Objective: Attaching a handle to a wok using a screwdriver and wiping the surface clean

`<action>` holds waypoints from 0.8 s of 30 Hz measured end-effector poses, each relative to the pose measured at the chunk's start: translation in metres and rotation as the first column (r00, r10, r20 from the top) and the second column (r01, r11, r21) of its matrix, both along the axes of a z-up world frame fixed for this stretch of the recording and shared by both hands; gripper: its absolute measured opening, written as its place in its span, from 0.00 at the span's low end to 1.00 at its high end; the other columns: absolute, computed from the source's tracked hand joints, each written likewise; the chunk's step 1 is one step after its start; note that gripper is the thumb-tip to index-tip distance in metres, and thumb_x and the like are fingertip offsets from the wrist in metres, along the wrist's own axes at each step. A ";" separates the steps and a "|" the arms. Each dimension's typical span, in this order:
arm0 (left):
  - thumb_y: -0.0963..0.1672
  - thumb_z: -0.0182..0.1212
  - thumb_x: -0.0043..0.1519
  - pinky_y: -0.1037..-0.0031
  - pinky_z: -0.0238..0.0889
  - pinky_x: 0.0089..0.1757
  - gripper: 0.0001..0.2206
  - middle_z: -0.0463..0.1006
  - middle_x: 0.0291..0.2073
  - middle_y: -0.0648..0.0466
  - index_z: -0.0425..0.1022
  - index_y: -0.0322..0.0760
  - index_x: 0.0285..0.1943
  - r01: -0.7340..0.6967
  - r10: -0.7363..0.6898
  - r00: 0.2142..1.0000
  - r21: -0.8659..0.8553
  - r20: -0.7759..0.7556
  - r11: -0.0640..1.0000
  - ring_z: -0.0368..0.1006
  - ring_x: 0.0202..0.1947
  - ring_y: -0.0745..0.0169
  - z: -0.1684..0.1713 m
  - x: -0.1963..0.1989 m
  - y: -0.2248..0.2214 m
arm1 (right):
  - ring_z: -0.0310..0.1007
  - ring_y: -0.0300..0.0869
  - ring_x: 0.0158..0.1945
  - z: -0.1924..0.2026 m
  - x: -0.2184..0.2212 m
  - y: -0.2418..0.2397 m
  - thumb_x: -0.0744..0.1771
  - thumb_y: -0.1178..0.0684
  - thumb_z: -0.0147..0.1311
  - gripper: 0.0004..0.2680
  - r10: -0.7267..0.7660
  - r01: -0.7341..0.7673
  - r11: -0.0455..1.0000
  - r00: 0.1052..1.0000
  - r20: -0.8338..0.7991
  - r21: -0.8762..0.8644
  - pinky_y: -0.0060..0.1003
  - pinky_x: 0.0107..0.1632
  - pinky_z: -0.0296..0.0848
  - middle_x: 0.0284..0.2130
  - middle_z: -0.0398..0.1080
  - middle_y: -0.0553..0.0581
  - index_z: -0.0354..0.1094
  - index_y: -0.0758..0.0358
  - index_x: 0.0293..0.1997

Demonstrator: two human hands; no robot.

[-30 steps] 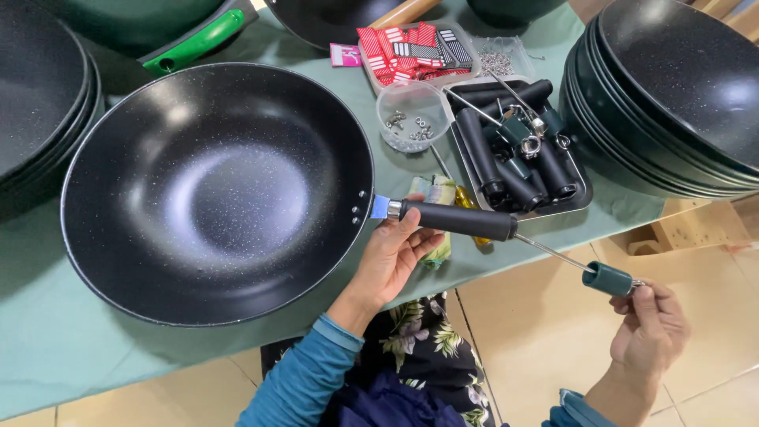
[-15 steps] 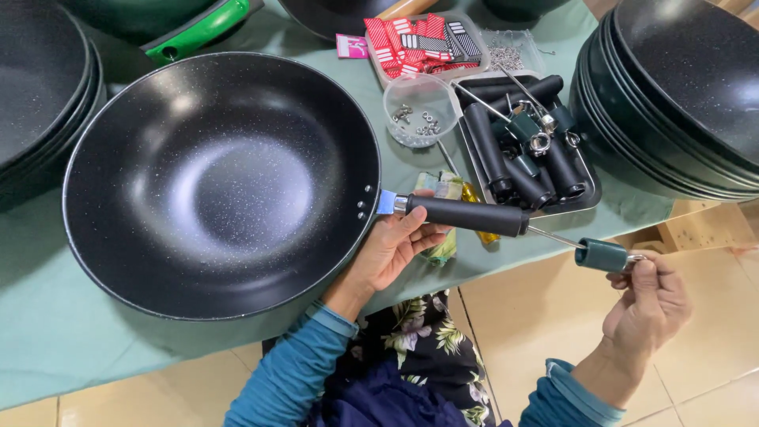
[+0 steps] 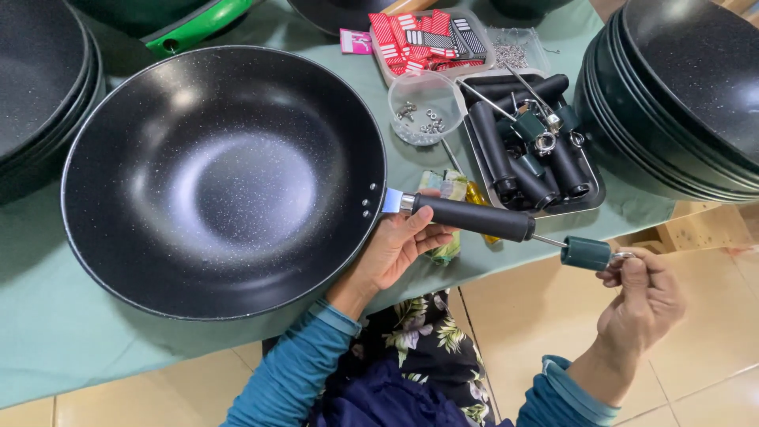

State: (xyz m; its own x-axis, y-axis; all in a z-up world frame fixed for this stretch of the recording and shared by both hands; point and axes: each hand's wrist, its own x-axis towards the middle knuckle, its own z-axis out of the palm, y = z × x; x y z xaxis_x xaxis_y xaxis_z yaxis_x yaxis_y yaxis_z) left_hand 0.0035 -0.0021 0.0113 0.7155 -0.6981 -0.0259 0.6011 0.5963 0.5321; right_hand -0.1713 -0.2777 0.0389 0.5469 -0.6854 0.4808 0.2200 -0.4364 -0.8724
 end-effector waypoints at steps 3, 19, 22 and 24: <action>0.45 0.63 0.64 0.66 0.75 0.53 0.21 0.78 0.52 0.40 0.66 0.38 0.65 0.002 -0.002 1.000 -0.018 -0.002 1.000 0.79 0.50 0.49 -0.002 0.001 -0.001 | 0.71 0.42 0.34 0.000 0.014 0.008 0.75 0.56 0.54 0.06 0.034 -0.034 0.999 0.999 0.020 -0.012 0.27 0.38 0.71 0.37 0.71 0.61 0.69 0.69 0.53; 0.44 0.61 0.66 0.65 0.74 0.54 0.23 0.77 0.55 0.39 0.62 0.36 0.69 0.022 -0.023 1.000 -0.076 -0.003 0.997 0.78 0.53 0.45 -0.012 0.004 -0.003 | 0.69 0.43 0.27 0.015 0.044 0.049 0.71 0.46 0.55 0.10 0.130 -0.148 0.922 0.989 0.074 0.358 0.26 0.33 0.70 0.36 0.70 0.56 0.70 0.63 0.46; 0.44 0.62 0.65 0.64 0.74 0.55 0.23 0.77 0.55 0.39 0.63 0.36 0.68 0.017 -0.017 1.000 -0.061 0.000 0.998 0.78 0.52 0.44 -0.009 0.004 -0.002 | 0.70 0.40 0.25 0.011 0.046 0.050 0.71 0.44 0.53 0.12 0.149 -0.167 0.910 0.986 0.077 0.379 0.24 0.31 0.70 0.31 0.69 0.57 0.71 0.62 0.50; 0.44 0.61 0.66 0.65 0.75 0.54 0.23 0.76 0.55 0.38 0.62 0.35 0.69 0.020 -0.019 1.000 -0.078 0.006 0.997 0.78 0.53 0.44 -0.008 0.003 -0.001 | 0.69 0.38 0.37 0.001 0.045 0.042 0.68 0.47 0.61 0.13 0.284 -0.335 0.841 0.942 0.181 0.424 0.25 0.40 0.74 0.41 0.69 0.57 0.70 0.63 0.53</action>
